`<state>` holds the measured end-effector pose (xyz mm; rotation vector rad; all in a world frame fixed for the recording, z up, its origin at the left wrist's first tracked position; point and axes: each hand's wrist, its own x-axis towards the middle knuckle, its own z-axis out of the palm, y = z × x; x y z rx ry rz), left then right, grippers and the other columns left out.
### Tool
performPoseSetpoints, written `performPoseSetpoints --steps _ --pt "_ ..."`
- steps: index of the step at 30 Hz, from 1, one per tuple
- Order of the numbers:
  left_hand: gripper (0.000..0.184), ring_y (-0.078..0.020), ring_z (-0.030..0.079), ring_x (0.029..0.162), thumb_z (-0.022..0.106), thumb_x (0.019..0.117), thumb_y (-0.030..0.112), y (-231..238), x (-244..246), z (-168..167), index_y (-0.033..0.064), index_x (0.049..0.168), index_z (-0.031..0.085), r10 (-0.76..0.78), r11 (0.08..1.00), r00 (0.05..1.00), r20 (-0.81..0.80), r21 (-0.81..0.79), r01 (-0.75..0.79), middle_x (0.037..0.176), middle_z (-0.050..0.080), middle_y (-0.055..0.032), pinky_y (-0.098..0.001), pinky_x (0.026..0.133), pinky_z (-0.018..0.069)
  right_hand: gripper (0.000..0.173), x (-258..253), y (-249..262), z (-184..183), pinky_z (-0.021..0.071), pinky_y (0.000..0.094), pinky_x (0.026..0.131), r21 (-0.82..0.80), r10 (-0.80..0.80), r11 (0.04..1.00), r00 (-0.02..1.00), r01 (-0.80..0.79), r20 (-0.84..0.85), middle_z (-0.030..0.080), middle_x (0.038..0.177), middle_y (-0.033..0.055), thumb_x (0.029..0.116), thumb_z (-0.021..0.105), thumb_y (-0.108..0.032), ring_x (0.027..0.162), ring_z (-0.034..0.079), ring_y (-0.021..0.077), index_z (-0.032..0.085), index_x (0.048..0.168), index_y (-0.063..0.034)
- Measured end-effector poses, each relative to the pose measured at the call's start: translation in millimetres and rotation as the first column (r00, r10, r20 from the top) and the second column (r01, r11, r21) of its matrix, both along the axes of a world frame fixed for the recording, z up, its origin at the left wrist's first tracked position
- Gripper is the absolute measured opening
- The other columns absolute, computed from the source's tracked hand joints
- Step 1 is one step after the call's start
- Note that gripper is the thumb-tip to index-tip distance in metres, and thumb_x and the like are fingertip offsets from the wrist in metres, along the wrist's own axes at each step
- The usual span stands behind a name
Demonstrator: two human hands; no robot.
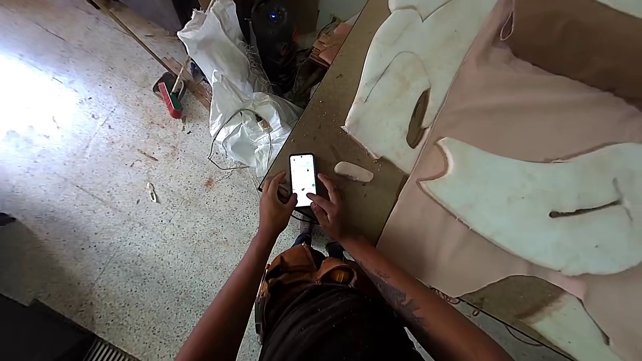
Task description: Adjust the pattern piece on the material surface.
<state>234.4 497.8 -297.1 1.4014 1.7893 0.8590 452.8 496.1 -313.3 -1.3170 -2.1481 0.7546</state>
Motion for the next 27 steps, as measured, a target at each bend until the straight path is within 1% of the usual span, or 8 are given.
performPoseSetpoints --steps 4,6,9,12,14,18,22,27 --pt "0.062 -0.0080 0.065 0.084 0.076 0.0882 0.023 -1.2 1.3 -1.6 0.0232 0.146 0.053 0.002 1.000 1.000 0.010 0.005 -0.002 0.126 0.059 -0.0002 -0.0276 0.069 0.0603 0.029 4.7 0.6 6.8 0.0305 0.0493 0.124 0.026 0.075 0.997 0.996 -0.074 -0.041 0.037 0.163 0.0031 0.1039 0.053 -0.034 0.154 0.025 0.0222 0.076 0.120 -0.0285" --pt "0.060 -0.0085 0.065 0.085 0.074 0.0893 0.023 -2.4 0.7 -0.9 0.0221 0.146 0.053 -0.004 1.000 0.999 0.036 0.009 0.004 0.126 0.059 -0.0013 -0.0277 0.069 0.0603 0.029 4.0 0.5 9.4 0.0297 0.0489 0.124 0.001 0.074 0.997 0.997 -0.074 -0.021 0.035 0.165 0.0025 0.1041 0.052 -0.034 0.155 0.024 0.0217 0.076 0.120 -0.0292" --pt "0.059 -0.0086 0.065 0.085 0.072 0.0892 0.021 -1.7 0.0 -1.8 0.0223 0.145 0.053 -0.010 1.000 0.999 0.045 0.021 0.009 0.127 0.059 -0.0014 -0.0278 0.069 0.0603 0.031 1.5 2.7 4.6 0.0321 0.0489 0.123 -0.006 0.018 1.000 0.999 -0.018 -0.037 0.026 0.168 0.0040 0.1046 0.051 -0.034 0.155 0.023 0.0231 0.072 0.128 -0.0338" --pt "0.059 -0.0085 0.065 0.085 0.072 0.0883 0.019 -2.0 -1.2 -3.3 0.0222 0.145 0.054 -0.019 0.999 0.999 0.043 0.032 0.018 0.128 0.058 -0.0010 -0.0275 0.069 0.0606 0.035 -7.0 6.8 -4.9 0.0333 0.0494 0.123 0.046 -0.038 0.998 0.999 0.037 0.017 0.025 0.168 0.0047 0.1046 0.052 -0.038 0.155 0.022 0.0233 0.065 0.137 -0.0403" --pt "0.059 -0.0090 0.065 0.086 0.071 0.0885 0.019 -1.8 -1.2 -2.9 0.0209 0.145 0.054 -0.027 0.999 0.999 0.042 0.039 0.025 0.128 0.059 -0.0014 -0.0277 0.069 0.0603 0.035 -9.3 7.2 -5.1 0.0338 0.0492 0.122 0.050 -0.051 0.998 0.997 0.048 0.056 0.025 0.169 0.0034 0.1052 0.050 -0.039 0.155 0.023 0.0219 0.064 0.138 -0.0416" --pt "0.056 -0.0091 0.065 0.085 0.070 0.0896 0.020 -1.1 -2.1 -1.7 0.0197 0.143 0.055 -0.031 0.998 0.999 0.019 0.047 0.030 0.128 0.060 -0.0020 -0.0278 0.068 0.0597 0.031 -2.5 4.3 -7.3 0.0359 0.0528 0.120 0.093 0.022 0.996 0.994 -0.012 -0.110 0.034 0.164 0.0071 0.1033 0.052 -0.034 0.152 0.030 0.0264 0.073 0.127 -0.0332" --pt "0.055 -0.0084 0.064 0.084 0.071 0.0908 0.022 -2.1 -2.0 -2.1 0.0205 0.143 0.055 -0.030 0.999 0.999 0.014 0.045 0.029 0.127 0.060 -0.0014 -0.0274 0.069 0.0597 0.028 -1.1 3.4 -7.8 0.0330 0.0513 0.122 0.106 0.057 0.993 0.994 -0.047 -0.091 0.038 0.162 0.0059 0.1021 0.053 -0.033 0.153 0.029 0.0250 0.077 0.117 -0.0303" --pt "0.060 -0.0078 0.064 0.085 0.075 0.0886 0.020 -0.6 -0.6 -2.0 0.0218 0.145 0.054 -0.026 0.999 0.999 -0.034 0.028 0.027 0.126 0.059 -0.0010 -0.0271 0.071 0.0601 0.033 -5.1 3.8 -3.9 0.0344 0.0509 0.121 0.082 -0.001 0.997 0.999 0.005 -0.045 0.031 0.166 0.0066 0.1043 0.051 -0.035 0.153 0.028 0.0250 0.070 0.131 -0.0355"
